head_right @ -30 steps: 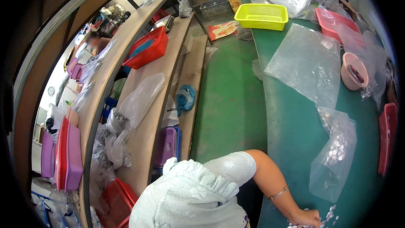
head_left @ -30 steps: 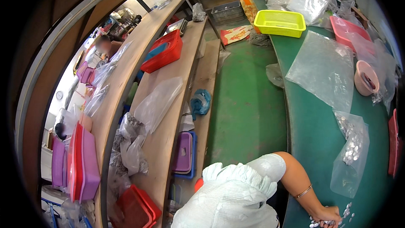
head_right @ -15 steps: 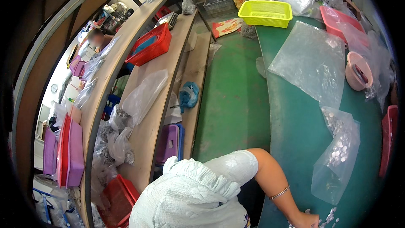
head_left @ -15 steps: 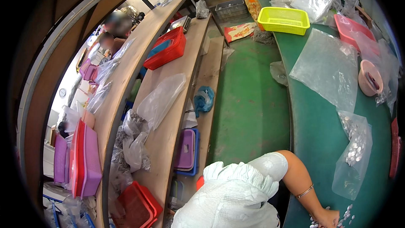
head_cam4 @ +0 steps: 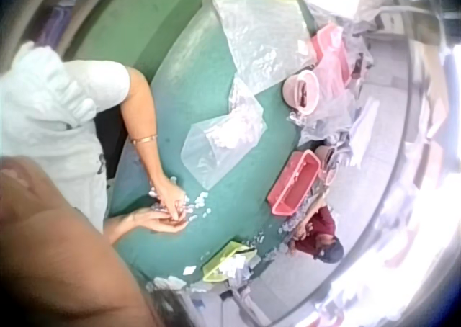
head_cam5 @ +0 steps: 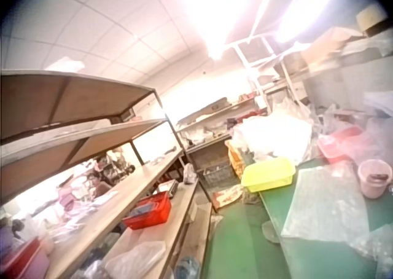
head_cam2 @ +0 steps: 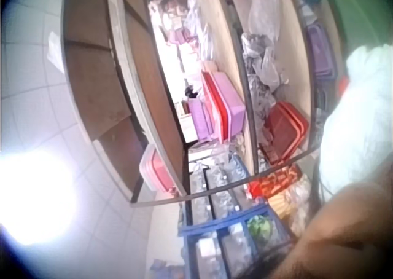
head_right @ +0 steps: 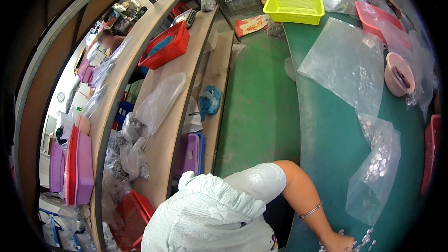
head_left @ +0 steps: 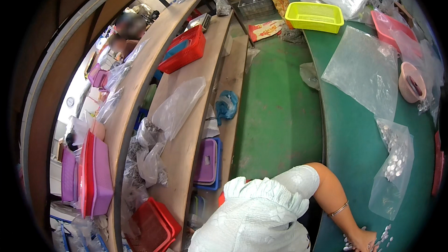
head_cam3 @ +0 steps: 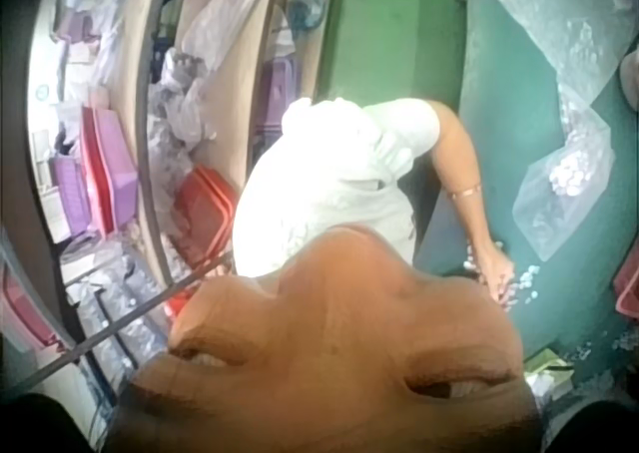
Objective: The person sorts small, white, circular discs on a green table. They pick up handfuls of the discs, separate them, and place them into a clear plastic bag. The person occasionally gathers scattered discs from the table surface to continue the sorting process.
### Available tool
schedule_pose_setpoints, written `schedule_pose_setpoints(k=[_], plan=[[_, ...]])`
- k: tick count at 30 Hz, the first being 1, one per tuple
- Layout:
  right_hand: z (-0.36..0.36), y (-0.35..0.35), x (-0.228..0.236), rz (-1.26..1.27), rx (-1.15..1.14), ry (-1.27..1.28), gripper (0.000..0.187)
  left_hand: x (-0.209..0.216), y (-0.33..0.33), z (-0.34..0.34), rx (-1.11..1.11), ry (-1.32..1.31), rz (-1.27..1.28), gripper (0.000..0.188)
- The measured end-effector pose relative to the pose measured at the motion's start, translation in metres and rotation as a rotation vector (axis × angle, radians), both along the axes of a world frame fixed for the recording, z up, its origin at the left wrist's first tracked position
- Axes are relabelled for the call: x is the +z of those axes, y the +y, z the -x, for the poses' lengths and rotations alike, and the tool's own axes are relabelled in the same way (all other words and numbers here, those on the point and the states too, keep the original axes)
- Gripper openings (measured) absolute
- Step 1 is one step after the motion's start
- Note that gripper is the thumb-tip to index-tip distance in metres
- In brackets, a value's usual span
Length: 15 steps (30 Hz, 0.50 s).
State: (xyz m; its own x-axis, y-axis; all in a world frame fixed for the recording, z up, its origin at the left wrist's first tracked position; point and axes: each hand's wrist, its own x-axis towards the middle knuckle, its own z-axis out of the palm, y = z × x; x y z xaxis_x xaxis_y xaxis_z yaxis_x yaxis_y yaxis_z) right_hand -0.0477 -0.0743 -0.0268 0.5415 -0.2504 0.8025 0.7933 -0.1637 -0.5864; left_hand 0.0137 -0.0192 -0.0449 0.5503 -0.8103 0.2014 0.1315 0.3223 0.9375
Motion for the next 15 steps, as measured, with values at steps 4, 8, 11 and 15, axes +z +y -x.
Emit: schedule_pose_setpoints(k=[4, 8, 11, 15], plan=[[0.028, 0.008, 0.035, 0.330, -0.424, 0.502, 0.042, -0.004, -0.002, -0.001, 0.002, -0.013, 0.016, 0.037], [0.029, 0.003, 0.031, 0.341, -0.432, 0.510, 0.038, -0.008, -0.006, -0.003, -0.011, -0.014, 0.043, 0.036], [0.029, 0.001, 0.030, 0.324, -0.440, 0.520, 0.035, -0.013, -0.010, -0.004, -0.014, -0.009, 0.061, 0.035], [0.027, -0.002, 0.029, 0.308, -0.465, 0.546, 0.035, -0.004, -0.003, -0.001, -0.038, 0.119, 0.012, 0.031]])
